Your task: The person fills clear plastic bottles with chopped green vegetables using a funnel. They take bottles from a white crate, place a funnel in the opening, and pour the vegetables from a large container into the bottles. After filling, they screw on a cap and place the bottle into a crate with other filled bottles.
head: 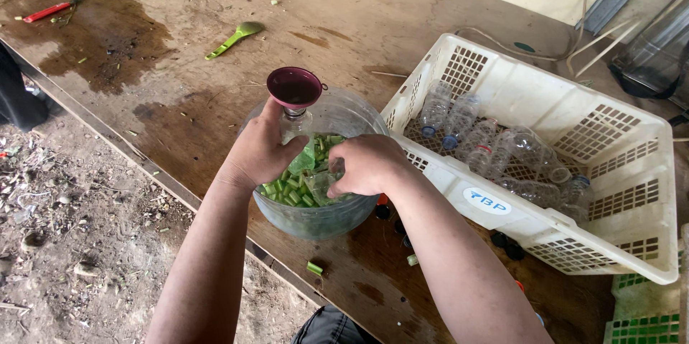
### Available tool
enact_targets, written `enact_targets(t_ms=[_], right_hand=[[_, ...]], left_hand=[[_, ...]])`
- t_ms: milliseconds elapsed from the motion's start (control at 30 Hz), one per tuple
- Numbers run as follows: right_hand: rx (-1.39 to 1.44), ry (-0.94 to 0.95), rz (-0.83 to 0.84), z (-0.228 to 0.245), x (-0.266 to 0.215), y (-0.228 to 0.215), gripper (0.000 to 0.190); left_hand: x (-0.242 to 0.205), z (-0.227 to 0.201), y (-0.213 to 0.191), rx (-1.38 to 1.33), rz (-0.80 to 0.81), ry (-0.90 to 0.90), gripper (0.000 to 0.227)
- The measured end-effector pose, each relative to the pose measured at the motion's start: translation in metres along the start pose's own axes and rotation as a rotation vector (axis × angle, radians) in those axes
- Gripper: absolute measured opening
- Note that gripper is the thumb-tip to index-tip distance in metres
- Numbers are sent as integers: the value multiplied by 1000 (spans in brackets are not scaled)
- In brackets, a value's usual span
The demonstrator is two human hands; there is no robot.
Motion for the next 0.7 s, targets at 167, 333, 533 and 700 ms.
enact_targets(t_ms=[167, 333, 533, 700], right_hand=[[-10, 38, 31, 1, 1, 1, 54], [-17, 25, 23, 2, 1, 0, 55], [3, -23, -24, -2, 0, 0, 53], [12, -54, -60, -5, 2, 2, 51]], left_hand=[[0, 1, 0, -8, 16, -6, 78], [1, 4, 2, 19, 37, 2, 75], [1, 5, 5, 72, 86, 26, 71], [-1, -1, 1, 31, 41, 21, 78]])
Point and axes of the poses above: each hand's wrist, its own x-axis towards the middle knuckle, its own y-axis out of the palm, z = x × y, the point moved 2 cm from there along x, towards the middle knuckle, and after that the axes turned 14 degrees about x, right-handed, at the moved point
